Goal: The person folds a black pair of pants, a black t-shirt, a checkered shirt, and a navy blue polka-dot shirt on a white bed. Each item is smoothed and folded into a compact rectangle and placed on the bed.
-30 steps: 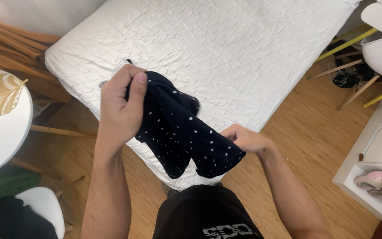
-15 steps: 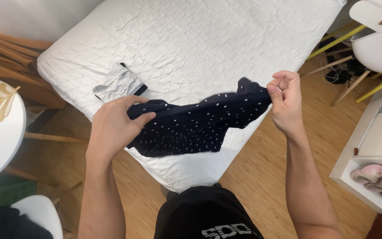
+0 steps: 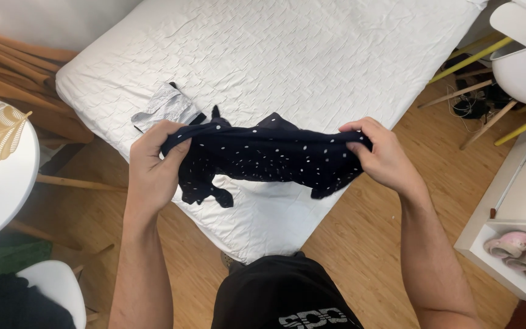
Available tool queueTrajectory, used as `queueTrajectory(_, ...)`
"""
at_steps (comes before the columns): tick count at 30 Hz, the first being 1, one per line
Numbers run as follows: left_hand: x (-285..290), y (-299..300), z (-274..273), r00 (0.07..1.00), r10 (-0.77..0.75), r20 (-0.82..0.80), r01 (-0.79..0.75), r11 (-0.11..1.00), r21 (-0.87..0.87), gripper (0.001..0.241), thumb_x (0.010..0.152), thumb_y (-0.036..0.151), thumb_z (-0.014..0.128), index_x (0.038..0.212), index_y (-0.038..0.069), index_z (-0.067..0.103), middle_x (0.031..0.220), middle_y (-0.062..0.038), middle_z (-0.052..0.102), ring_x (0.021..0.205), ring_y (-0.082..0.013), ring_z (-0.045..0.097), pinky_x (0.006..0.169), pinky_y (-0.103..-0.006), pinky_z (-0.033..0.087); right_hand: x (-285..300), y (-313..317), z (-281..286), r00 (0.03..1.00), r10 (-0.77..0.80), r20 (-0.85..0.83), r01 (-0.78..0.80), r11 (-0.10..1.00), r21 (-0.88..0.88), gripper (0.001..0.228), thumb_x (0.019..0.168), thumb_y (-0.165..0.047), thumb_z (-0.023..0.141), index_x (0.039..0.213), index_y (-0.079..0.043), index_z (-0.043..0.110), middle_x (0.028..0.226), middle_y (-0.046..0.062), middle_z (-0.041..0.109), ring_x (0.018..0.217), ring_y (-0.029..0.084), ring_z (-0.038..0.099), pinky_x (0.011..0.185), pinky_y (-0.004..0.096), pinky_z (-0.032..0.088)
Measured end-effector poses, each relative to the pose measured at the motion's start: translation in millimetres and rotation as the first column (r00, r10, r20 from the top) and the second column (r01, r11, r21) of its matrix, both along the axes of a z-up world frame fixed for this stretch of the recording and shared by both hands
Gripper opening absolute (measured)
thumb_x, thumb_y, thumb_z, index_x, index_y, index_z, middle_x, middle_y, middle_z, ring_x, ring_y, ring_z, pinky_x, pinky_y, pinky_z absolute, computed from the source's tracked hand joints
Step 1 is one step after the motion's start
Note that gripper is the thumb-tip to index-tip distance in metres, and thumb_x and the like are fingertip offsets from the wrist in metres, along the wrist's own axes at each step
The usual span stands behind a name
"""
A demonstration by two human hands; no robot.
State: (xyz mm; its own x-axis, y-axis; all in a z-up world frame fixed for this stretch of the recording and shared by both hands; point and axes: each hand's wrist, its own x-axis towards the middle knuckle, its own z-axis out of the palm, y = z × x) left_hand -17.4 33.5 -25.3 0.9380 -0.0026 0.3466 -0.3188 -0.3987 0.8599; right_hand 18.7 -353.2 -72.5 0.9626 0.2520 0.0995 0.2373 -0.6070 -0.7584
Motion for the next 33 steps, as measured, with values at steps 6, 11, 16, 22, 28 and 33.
queueTrajectory(6, -5.1, 0.8, 13.6, 0.999, 0.002, -0.052, -0.001, 0.999, 0.036, 0.015, 0.09, -0.005, 0.067, 0.102, 0.0, 0.075, 0.079, -0.002, 0.066, 0.071, -0.0072, 0.059, 0.063, -0.0234, 0.046, -1.5, -2.3, 13.3, 0.929, -0.238, 0.283, 0.241, 0.97, 0.026, 0.034, 0.102, 0.003, 0.058, 0.132, -0.005, 0.071, 0.12, 0.016, 0.075, 0.103, 0.019, 0.075, 0.089, 0.032, 0.059)
queueTrajectory(11, -11.2, 6.3, 16.8, 0.979, -0.083, -0.186, 0.096, 0.993, 0.064, 0.015, 0.091, 0.0, 0.066, 0.103, 0.0, 0.076, 0.081, -0.004, 0.073, 0.071, -0.0083, 0.064, 0.064, -0.0238, 0.051, -8.0, 4.5, 31.8, 0.853, -0.22, 0.474, 0.265, 0.964, -0.029, 0.031, 0.102, 0.004, 0.058, 0.132, 0.003, 0.066, 0.13, 0.023, 0.069, 0.115, 0.028, 0.068, 0.095, 0.035, 0.054)
queueTrajectory(16, -17.3, 4.0, 15.1, 0.957, -0.021, -0.29, 0.05, 0.994, 0.093, 0.02, 0.095, 0.006, 0.061, 0.108, 0.002, 0.075, 0.077, -0.007, 0.074, 0.066, -0.011, 0.067, 0.062, -0.0262, 0.052, -18.1, 6.3, 27.5, 0.816, -0.259, 0.517, 0.391, 0.906, -0.162, 0.024, 0.097, 0.007, 0.065, 0.119, 0.004, 0.074, 0.111, 0.028, 0.065, 0.096, 0.033, 0.065, 0.082, 0.036, 0.052)
queueTrajectory(22, -26.2, 23.4, 8.0, 0.94, -0.128, -0.316, 0.204, 0.954, 0.218, 0.025, 0.091, 0.009, 0.063, 0.112, 0.006, 0.075, 0.082, -0.011, 0.076, 0.069, -0.0152, 0.072, 0.067, -0.0281, 0.054, -30.4, -5.8, 11.4, 0.916, -0.303, 0.262, 0.268, 0.95, 0.159, 0.023, 0.106, 0.007, 0.055, 0.122, -0.001, 0.071, 0.109, 0.012, 0.074, 0.098, 0.02, 0.068, 0.088, 0.029, 0.053)
queueTrajectory(28, -41.1, 60.4, -2.2, 0.726, -0.19, -0.661, 0.419, 0.884, 0.206, 0.016, 0.093, 0.014, 0.065, 0.096, 0.003, 0.077, 0.063, -0.015, 0.069, 0.055, -0.0231, 0.061, 0.058, -0.0345, 0.05, -67.0, -14.6, 31.0, 0.996, -0.039, 0.082, 0.048, 0.993, -0.107, 0.029, 0.095, 0.008, 0.052, 0.113, -0.002, 0.072, 0.097, 0.009, 0.072, 0.086, 0.017, 0.068, 0.079, 0.028, 0.053)
queueTrajectory(33, -57.0, 104.2, -19.5, 0.548, -0.602, -0.581, 0.647, 0.745, -0.162, 0.013, 0.091, 0.01, 0.07, 0.097, 0.0, 0.078, 0.062, -0.011, 0.07, 0.054, -0.0189, 0.058, 0.053, -0.031, 0.05, -107.5, -17.8, 52.3, 0.929, -0.124, -0.35, 0.075, 0.986, -0.149, 0.028, 0.089, 0.01, 0.051, 0.096, -0.001, 0.076, 0.093, 0.008, 0.071, 0.085, 0.019, 0.067, 0.073, 0.031, 0.055)
